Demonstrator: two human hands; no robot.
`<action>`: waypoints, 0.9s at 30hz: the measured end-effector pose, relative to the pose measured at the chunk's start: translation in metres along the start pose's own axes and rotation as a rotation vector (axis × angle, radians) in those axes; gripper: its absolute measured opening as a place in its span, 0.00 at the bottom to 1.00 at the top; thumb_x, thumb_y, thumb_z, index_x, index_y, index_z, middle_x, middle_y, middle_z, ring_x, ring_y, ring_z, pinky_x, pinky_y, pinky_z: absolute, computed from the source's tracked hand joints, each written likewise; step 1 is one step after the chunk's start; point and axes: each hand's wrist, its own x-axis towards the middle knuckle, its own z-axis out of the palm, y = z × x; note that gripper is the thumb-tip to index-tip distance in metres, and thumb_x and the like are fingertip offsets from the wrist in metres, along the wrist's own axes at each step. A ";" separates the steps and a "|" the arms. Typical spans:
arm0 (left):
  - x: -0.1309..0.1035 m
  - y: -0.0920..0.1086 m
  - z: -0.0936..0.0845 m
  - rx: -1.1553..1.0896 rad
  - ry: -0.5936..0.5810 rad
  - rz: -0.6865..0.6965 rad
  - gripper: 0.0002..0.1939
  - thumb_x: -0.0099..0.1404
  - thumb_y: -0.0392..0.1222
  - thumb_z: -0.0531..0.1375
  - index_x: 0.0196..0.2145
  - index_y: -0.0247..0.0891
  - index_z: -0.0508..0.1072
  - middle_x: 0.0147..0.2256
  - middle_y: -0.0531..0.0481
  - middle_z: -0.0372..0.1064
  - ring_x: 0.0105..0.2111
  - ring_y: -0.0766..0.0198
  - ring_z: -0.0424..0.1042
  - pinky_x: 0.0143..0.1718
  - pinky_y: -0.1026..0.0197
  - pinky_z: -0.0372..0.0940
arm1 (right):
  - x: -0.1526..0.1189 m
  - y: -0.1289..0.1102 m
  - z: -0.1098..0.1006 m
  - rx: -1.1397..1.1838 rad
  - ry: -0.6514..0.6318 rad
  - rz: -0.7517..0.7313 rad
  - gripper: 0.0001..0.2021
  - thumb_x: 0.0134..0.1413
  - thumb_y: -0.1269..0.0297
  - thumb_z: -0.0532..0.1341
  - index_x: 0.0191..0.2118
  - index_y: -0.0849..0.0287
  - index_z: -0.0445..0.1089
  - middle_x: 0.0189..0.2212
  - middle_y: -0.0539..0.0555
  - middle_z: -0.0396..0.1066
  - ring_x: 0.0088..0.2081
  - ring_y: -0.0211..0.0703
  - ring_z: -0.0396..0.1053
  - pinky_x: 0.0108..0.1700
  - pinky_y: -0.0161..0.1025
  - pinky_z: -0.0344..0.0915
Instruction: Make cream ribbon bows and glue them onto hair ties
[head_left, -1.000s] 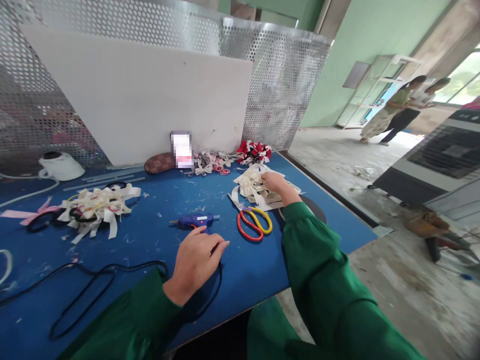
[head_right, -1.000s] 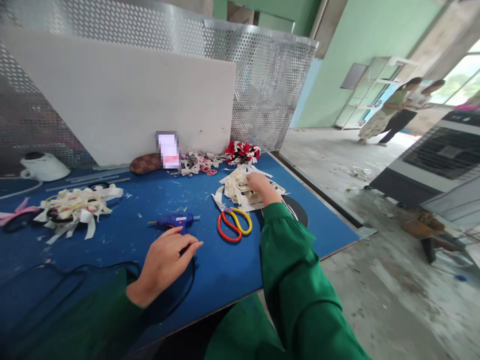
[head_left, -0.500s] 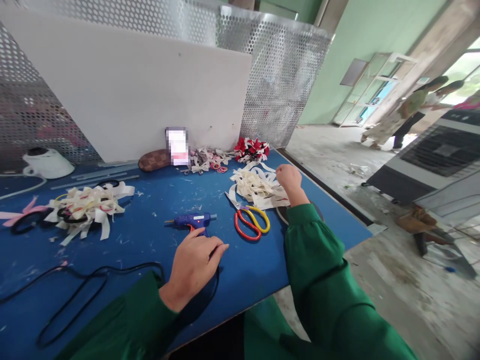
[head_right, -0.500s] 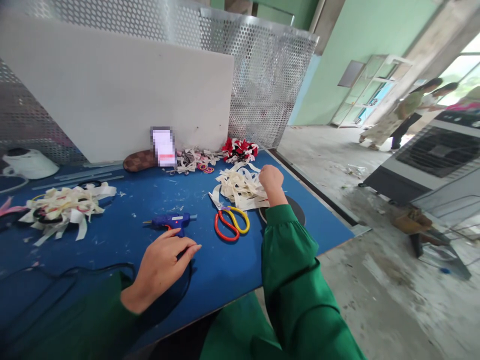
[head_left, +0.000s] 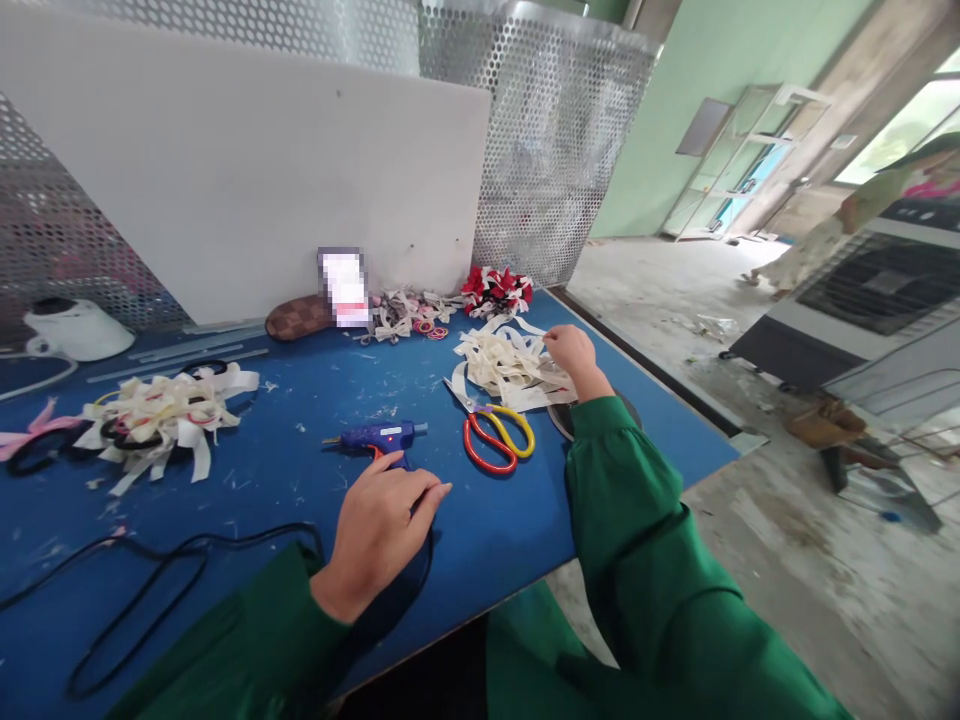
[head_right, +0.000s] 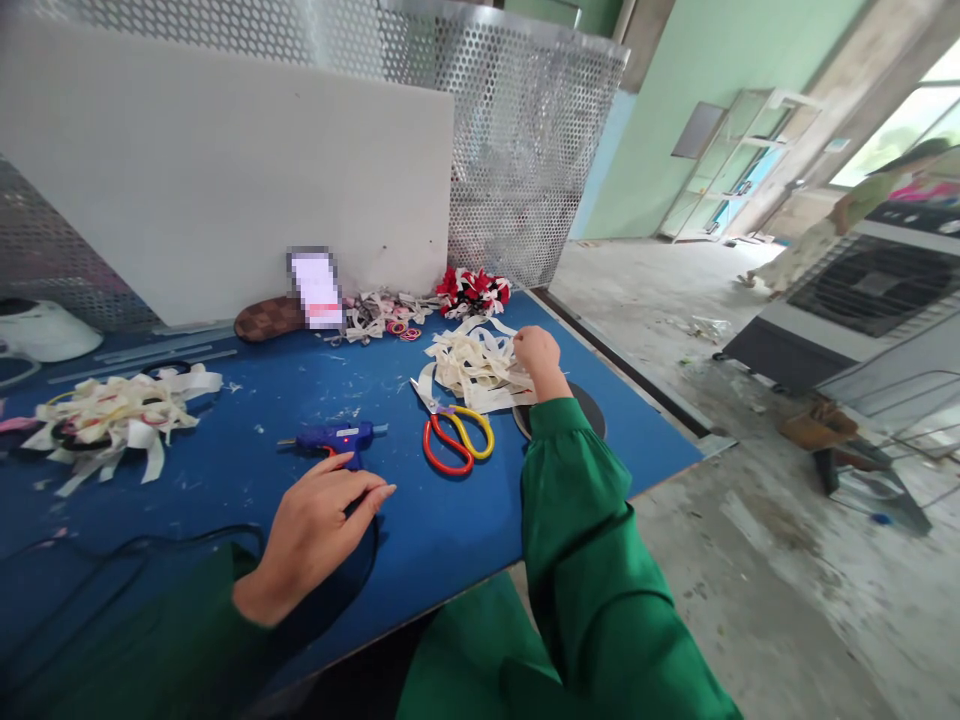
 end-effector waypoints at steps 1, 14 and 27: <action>0.000 0.000 0.000 0.004 0.000 0.003 0.13 0.72 0.44 0.56 0.31 0.43 0.77 0.27 0.56 0.78 0.28 0.64 0.76 0.58 0.47 0.64 | -0.001 0.000 -0.004 -0.002 -0.008 -0.005 0.15 0.65 0.59 0.61 0.53 0.60 0.72 0.51 0.59 0.72 0.49 0.49 0.73 0.49 0.47 0.72; 0.001 0.002 0.000 0.056 -0.039 -0.015 0.16 0.73 0.46 0.55 0.31 0.42 0.78 0.28 0.53 0.79 0.30 0.61 0.78 0.58 0.45 0.64 | -0.070 0.005 -0.015 0.114 0.114 -0.030 0.10 0.51 0.74 0.59 0.33 0.58 0.79 0.39 0.62 0.79 0.47 0.53 0.73 0.48 0.45 0.61; 0.011 -0.006 -0.013 -0.073 0.127 -0.150 0.14 0.70 0.47 0.57 0.30 0.43 0.79 0.29 0.52 0.79 0.34 0.60 0.77 0.46 0.57 0.68 | -0.140 0.002 -0.060 0.881 0.488 -0.090 0.12 0.60 0.61 0.48 0.30 0.56 0.64 0.19 0.46 0.57 0.18 0.34 0.51 0.21 0.34 0.54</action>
